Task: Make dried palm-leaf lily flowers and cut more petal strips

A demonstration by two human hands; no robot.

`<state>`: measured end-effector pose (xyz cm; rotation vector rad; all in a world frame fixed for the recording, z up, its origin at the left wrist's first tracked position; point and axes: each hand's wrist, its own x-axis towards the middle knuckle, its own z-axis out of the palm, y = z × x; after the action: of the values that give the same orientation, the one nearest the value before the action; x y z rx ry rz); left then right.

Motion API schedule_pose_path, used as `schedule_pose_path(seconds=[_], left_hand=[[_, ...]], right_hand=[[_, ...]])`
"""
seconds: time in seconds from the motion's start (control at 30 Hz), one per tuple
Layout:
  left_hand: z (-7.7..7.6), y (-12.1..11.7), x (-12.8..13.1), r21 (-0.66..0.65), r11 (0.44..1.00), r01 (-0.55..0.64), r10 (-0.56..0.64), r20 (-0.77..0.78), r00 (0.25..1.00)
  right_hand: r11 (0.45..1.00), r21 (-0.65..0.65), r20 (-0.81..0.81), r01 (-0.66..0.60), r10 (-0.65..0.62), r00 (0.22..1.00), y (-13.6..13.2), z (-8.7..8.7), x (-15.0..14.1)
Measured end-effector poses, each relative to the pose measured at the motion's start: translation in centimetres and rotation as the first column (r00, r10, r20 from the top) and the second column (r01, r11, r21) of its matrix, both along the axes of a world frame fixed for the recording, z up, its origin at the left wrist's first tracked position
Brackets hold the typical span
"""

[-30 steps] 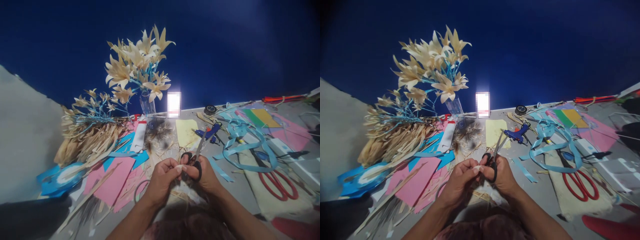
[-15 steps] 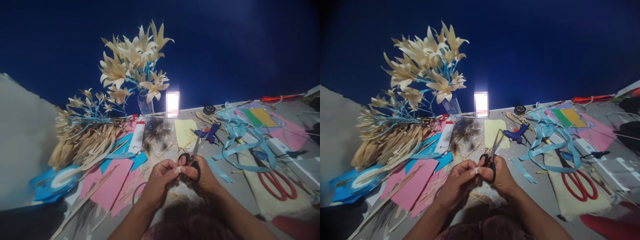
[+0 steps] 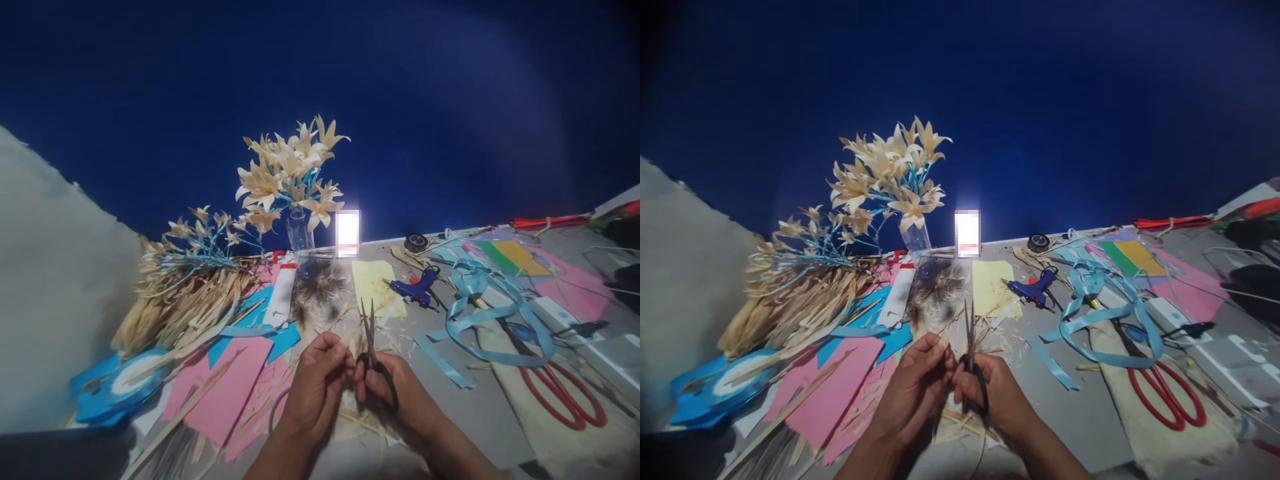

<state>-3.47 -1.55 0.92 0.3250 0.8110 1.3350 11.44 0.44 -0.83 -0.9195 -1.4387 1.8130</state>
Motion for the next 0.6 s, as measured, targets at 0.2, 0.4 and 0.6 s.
schedule_pose_path(seconds=[0.2,0.4,0.6], left_hand=[[1.2,0.5,-2.1,-0.073,0.996,-0.055,0.041,-0.172,0.984],[2.2,5.2,-4.4,0.077,0.993,-0.084,0.114,-0.705,0.700],[-0.6,14.0,-4.3,0.100,0.994,-0.050,0.111,-0.910,0.398]], right_hand=[[0.998,-0.011,0.038,0.061,-0.060,0.997,2.8,2.0,2.1],[0.935,0.290,0.160,0.203,-0.256,0.953,8.5,4.1,4.2],[0.908,0.310,0.207,0.281,-0.353,0.913,10.0,0.5,3.8]])
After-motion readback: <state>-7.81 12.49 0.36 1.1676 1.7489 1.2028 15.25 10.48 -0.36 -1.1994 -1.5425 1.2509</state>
